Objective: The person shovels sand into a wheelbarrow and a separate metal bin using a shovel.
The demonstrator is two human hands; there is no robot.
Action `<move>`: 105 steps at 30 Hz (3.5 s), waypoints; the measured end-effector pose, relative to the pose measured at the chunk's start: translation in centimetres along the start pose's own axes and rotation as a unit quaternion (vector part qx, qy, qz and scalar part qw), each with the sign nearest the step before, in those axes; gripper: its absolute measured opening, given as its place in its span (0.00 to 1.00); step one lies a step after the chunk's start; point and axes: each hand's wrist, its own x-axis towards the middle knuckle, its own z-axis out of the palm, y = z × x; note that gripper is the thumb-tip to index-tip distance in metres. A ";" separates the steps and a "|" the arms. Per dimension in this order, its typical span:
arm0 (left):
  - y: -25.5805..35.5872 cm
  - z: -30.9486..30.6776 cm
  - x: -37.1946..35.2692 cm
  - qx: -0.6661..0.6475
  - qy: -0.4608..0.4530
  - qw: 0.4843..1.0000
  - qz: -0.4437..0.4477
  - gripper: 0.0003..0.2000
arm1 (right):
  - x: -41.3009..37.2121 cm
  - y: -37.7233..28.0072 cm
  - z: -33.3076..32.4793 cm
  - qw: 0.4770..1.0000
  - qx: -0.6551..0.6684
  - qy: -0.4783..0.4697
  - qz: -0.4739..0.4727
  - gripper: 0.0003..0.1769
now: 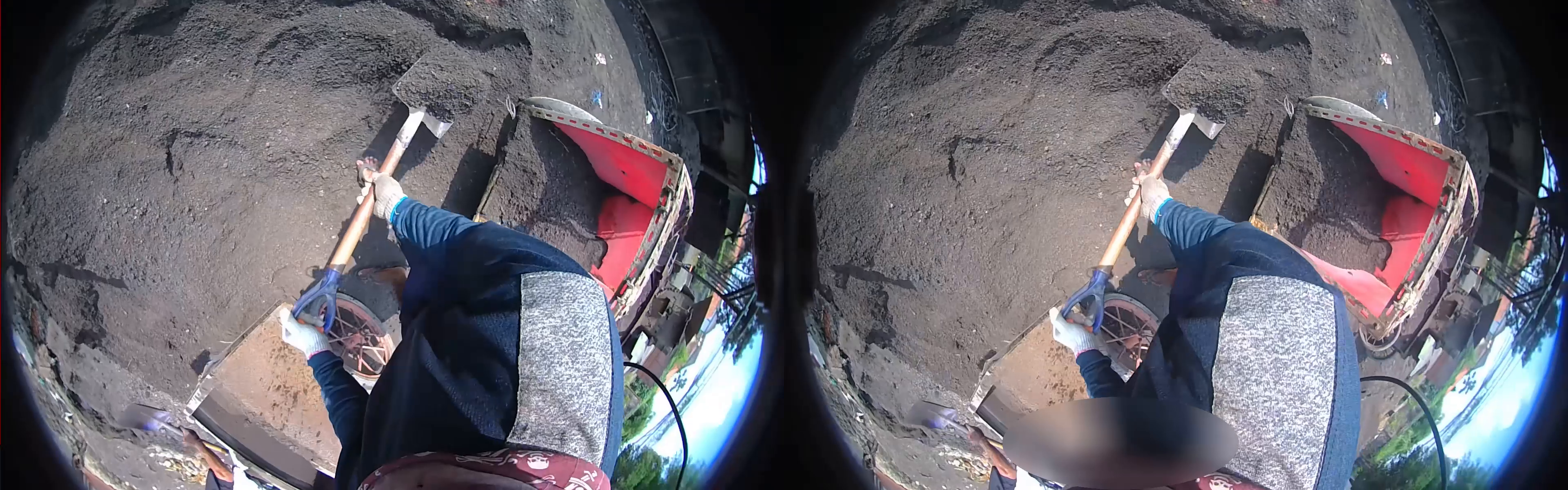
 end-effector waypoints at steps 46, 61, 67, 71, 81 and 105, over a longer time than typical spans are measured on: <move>-15.6 -0.3 -4.7 -0.153 0.168 0.974 0.017 0.18 | 10.8 6.2 1.1 0.946 -0.311 -0.089 -0.008 0.08; -16.4 -11.2 -21.3 -0.186 -0.134 0.969 0.089 0.09 | -14.7 -6.7 -22.6 0.969 -0.018 -0.240 -0.058 0.12; -32.5 -14.2 -27.4 -0.216 0.168 0.951 -0.145 0.24 | -5.3 7.3 -26.0 0.933 -0.352 -0.073 -0.023 0.12; -40.2 -22.3 -34.6 -0.257 0.262 0.858 -0.360 0.28 | 7.5 25.2 -38.8 0.820 -0.566 -0.068 0.052 0.08; -35.2 -15.5 -13.9 -0.146 0.313 0.905 -0.249 0.24 | 15.8 31.0 -18.9 0.868 -0.446 -0.038 0.216 0.02; -31.1 -21.8 -19.1 -0.197 -0.038 0.977 -0.074 0.18 | -8.8 8.9 -32.1 0.989 -0.061 -0.131 0.009 0.08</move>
